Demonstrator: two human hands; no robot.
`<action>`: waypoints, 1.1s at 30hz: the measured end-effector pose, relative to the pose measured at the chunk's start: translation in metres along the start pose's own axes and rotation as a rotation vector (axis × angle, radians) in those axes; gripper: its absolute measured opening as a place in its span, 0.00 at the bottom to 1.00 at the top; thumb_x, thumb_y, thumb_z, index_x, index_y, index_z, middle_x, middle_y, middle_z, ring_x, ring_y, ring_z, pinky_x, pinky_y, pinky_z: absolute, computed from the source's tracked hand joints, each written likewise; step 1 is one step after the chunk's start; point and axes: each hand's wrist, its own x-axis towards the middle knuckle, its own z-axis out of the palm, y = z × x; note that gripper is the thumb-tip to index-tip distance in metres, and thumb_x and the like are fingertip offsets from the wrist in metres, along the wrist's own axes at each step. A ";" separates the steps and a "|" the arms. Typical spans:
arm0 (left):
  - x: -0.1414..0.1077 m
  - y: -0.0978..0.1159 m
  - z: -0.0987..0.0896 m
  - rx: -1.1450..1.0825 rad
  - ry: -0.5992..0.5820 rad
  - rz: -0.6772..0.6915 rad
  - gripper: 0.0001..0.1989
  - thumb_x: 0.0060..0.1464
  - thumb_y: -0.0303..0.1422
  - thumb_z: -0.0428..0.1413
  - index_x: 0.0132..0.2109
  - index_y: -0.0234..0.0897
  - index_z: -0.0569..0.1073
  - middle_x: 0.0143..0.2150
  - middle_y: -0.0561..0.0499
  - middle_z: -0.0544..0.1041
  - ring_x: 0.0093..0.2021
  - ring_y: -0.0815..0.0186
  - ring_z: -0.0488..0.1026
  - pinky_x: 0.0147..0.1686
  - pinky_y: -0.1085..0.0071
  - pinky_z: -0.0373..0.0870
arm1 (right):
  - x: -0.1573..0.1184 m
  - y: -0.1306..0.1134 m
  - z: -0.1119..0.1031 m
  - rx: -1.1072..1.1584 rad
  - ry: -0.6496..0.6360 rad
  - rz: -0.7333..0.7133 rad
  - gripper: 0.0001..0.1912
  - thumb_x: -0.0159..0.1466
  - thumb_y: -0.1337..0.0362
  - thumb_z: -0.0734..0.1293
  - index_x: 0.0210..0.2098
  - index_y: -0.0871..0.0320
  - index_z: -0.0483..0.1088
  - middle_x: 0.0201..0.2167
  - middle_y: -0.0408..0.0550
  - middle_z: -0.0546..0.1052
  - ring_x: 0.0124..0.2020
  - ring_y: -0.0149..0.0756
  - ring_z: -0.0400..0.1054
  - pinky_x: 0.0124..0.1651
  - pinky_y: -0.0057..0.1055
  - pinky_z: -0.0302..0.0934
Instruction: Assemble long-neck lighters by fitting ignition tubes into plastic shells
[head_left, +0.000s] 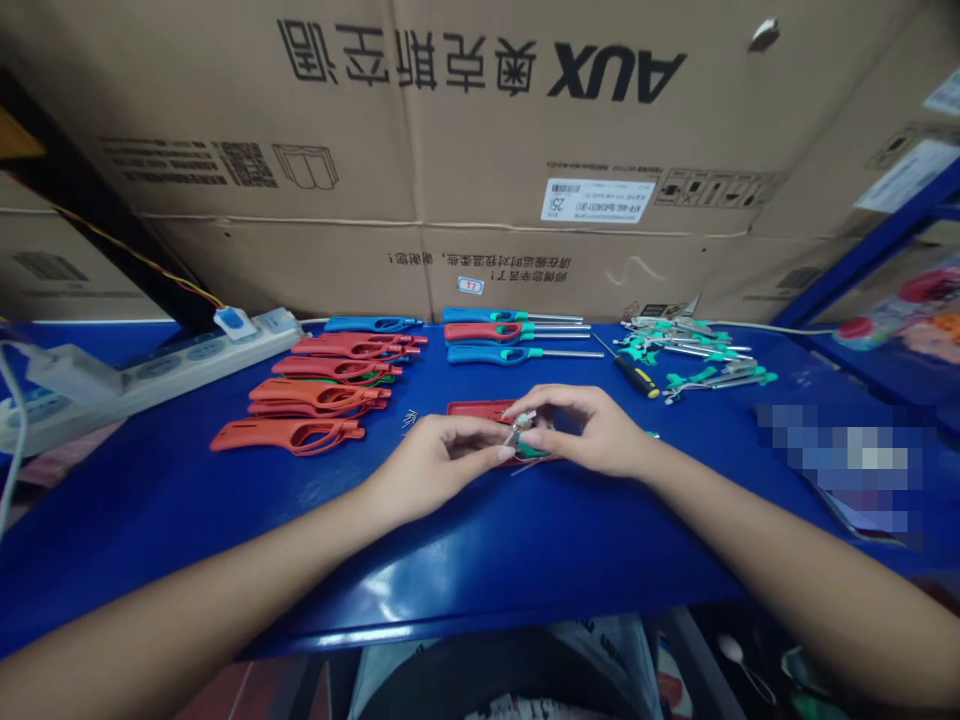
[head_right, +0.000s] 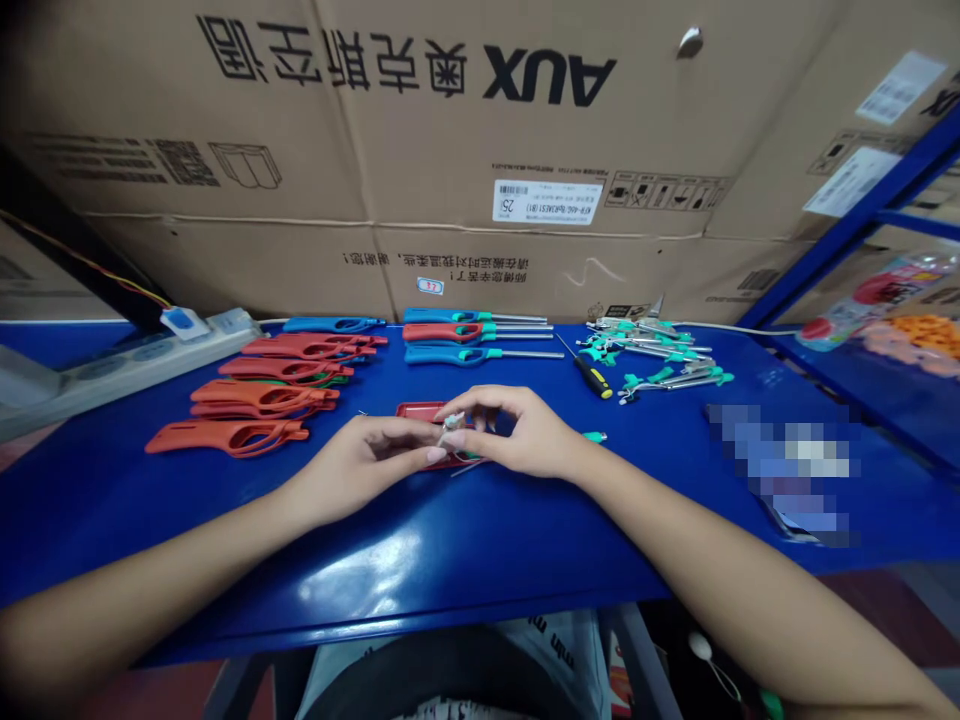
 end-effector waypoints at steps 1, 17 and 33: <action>0.000 0.000 0.000 -0.006 0.001 -0.018 0.12 0.57 0.34 0.63 0.46 0.33 0.81 0.45 0.46 0.84 0.46 0.59 0.82 0.51 0.62 0.78 | 0.000 0.001 -0.002 0.011 0.014 -0.009 0.11 0.66 0.59 0.70 0.44 0.56 0.79 0.37 0.48 0.81 0.36 0.33 0.74 0.41 0.32 0.68; 0.002 0.007 -0.008 -0.044 0.107 -0.066 0.13 0.55 0.39 0.66 0.42 0.33 0.81 0.37 0.49 0.84 0.35 0.68 0.79 0.39 0.72 0.76 | -0.003 -0.007 -0.004 -0.174 0.017 0.161 0.12 0.69 0.57 0.65 0.44 0.58 0.74 0.33 0.45 0.76 0.29 0.30 0.66 0.32 0.28 0.61; 0.008 -0.002 -0.016 0.052 0.103 -0.239 0.15 0.46 0.38 0.69 0.36 0.31 0.77 0.27 0.53 0.78 0.25 0.72 0.73 0.29 0.76 0.71 | 0.000 0.000 0.000 0.050 -0.011 0.577 0.05 0.68 0.63 0.66 0.38 0.58 0.66 0.27 0.41 0.75 0.16 0.27 0.69 0.17 0.24 0.64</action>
